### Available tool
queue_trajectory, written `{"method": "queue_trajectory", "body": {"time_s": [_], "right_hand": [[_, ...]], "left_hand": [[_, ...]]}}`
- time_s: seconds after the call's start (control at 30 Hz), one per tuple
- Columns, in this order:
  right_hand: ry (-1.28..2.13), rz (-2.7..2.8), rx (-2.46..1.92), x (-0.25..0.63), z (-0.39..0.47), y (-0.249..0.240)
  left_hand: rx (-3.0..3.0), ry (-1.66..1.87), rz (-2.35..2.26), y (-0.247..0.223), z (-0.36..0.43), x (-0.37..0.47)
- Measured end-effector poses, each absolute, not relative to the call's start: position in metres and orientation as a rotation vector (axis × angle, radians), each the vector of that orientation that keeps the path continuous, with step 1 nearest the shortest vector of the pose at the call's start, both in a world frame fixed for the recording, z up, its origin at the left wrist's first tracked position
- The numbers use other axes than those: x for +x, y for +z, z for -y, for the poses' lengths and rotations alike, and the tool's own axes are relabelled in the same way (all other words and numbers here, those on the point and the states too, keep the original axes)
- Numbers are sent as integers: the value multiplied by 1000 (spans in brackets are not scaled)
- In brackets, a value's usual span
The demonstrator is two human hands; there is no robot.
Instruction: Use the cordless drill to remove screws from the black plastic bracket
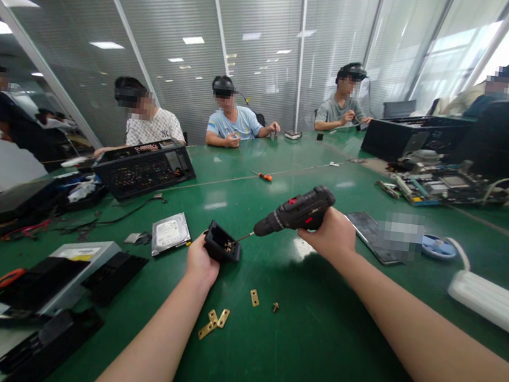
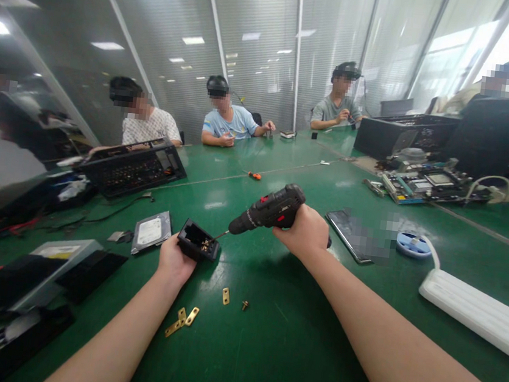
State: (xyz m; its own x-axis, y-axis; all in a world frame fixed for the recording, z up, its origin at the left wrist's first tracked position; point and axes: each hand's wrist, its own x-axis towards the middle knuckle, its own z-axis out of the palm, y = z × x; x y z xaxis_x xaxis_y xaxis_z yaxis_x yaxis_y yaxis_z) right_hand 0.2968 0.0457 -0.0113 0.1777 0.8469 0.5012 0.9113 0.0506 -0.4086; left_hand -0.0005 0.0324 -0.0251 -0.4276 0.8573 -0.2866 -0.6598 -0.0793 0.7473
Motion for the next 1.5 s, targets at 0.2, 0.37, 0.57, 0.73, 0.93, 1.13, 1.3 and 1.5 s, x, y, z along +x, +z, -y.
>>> {"method": "queue_trajectory", "body": {"time_s": [0.2, 0.37, 0.57, 0.73, 0.93, 1.13, 1.3, 1.5], "right_hand": [[-121, 1655, -1791, 297, -46, -12], [-114, 1655, -1788, 298, -47, -13], [-116, 1654, -1782, 298, -48, -13], [-110, 1653, -1790, 298, -46, -12], [-112, 1659, -1789, 298, -47, -12], [-116, 1654, -1796, 299, -47, -13], [-109, 1656, -1797, 299, -47, -11], [-95, 1669, -1781, 299, -48, -11]], "left_hand": [[231, 1718, -1126, -17, -28, 5], [239, 1713, -1126, -18, -29, 3], [244, 1704, -1119, -20, -30, 3], [219, 1726, -1137, -18, -29, 5], [227, 1722, -1131, -21, -31, 3], [244, 1704, -1123, -26, -33, -1], [251, 1702, -1117, -24, -33, 0], [227, 1718, -1128, -20, -31, 4]]}}
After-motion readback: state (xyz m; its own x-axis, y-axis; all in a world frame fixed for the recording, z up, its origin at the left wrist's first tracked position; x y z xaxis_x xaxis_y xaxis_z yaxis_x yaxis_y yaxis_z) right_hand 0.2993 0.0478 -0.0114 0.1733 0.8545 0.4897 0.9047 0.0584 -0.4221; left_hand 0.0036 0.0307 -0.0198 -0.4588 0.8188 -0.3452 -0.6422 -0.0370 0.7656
